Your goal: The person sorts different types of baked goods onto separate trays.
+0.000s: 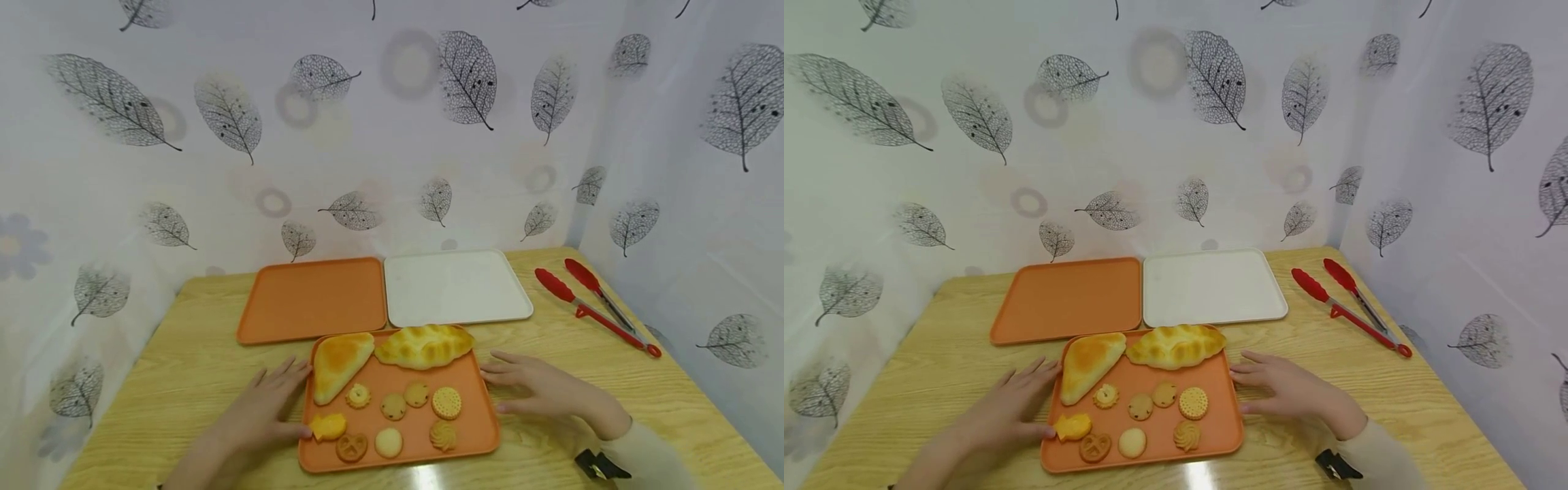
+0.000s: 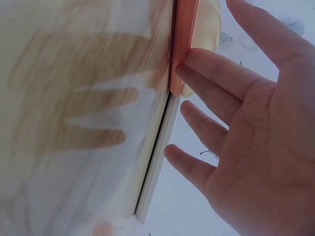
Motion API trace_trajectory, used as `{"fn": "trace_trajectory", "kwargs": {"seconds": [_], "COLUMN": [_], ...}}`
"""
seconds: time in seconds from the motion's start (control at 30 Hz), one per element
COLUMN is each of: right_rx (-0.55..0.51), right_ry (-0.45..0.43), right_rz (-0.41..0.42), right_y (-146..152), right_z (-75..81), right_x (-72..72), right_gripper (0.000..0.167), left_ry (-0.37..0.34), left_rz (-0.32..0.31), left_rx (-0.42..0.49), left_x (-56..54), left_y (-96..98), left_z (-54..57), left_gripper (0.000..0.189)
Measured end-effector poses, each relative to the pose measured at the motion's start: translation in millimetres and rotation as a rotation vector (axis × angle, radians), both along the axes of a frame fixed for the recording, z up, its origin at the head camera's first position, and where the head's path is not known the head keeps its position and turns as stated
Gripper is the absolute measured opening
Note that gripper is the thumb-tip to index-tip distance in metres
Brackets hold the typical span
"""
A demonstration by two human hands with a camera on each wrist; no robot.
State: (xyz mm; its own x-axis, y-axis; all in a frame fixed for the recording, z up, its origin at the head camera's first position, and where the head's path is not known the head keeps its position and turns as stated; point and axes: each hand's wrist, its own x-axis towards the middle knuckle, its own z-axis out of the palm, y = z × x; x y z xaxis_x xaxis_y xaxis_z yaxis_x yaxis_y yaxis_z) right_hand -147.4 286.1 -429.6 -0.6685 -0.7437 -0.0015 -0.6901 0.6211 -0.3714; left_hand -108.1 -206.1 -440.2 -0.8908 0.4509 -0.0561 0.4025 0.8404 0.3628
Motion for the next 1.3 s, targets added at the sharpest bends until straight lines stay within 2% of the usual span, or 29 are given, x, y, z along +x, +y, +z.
{"fn": "trace_trajectory", "kwargs": {"seconds": [0.27, 0.4, 0.5, 0.63, 0.87, 0.97, 1.1, 1.3], "right_rx": [0.016, -0.004, -0.028, -0.060, -0.120, -0.114, -0.149, -0.182], "right_ry": [-0.057, -0.018, 0.020, 0.041, 0.010, 0.052, 0.133, 0.248], "right_rz": [0.019, 0.020, -0.022, -0.128, -0.316, -0.389, -0.520, -0.710], "right_y": [-3, 2, 9, 21, 49, 62, 83, 113], "right_z": [3.8, 11.8, 21.0, 35.3, 56.4, 63.4, 59.6, 39.5], "right_x": [-8.4, -15.2, -20.6, -26.8, -38.0, -44.3, -55.4, -66.4], "right_gripper": [0.055, 0.054, 0.056, 0.059, 0.063, 0.064, 0.064, 0.064], "left_ry": [-0.064, -0.065, -0.065, -0.072, -0.085, -0.088, -0.086, -0.089], "left_rz": [-0.006, -0.010, -0.015, -0.012, -0.008, -0.004, -0.009, -0.002], "left_rx": [-0.066, -0.082, -0.089, -0.091, -0.077, -0.072, -0.069, -0.066], "left_x": [-6.0, -6.8, -7.3, -8.4, -9.4, -9.8, -9.6, -8.7], "left_y": [-4.4, -3.4, -2.8, -2.7, -3.3, -3.0, -2.2, -0.9], "left_z": [3.9, 6.1, 7.7, 8.5, 7.1, 6.5, 7.6, 9.0], "left_gripper": [0.115, 0.116, 0.117, 0.118, 0.119, 0.119, 0.119, 0.119]}}
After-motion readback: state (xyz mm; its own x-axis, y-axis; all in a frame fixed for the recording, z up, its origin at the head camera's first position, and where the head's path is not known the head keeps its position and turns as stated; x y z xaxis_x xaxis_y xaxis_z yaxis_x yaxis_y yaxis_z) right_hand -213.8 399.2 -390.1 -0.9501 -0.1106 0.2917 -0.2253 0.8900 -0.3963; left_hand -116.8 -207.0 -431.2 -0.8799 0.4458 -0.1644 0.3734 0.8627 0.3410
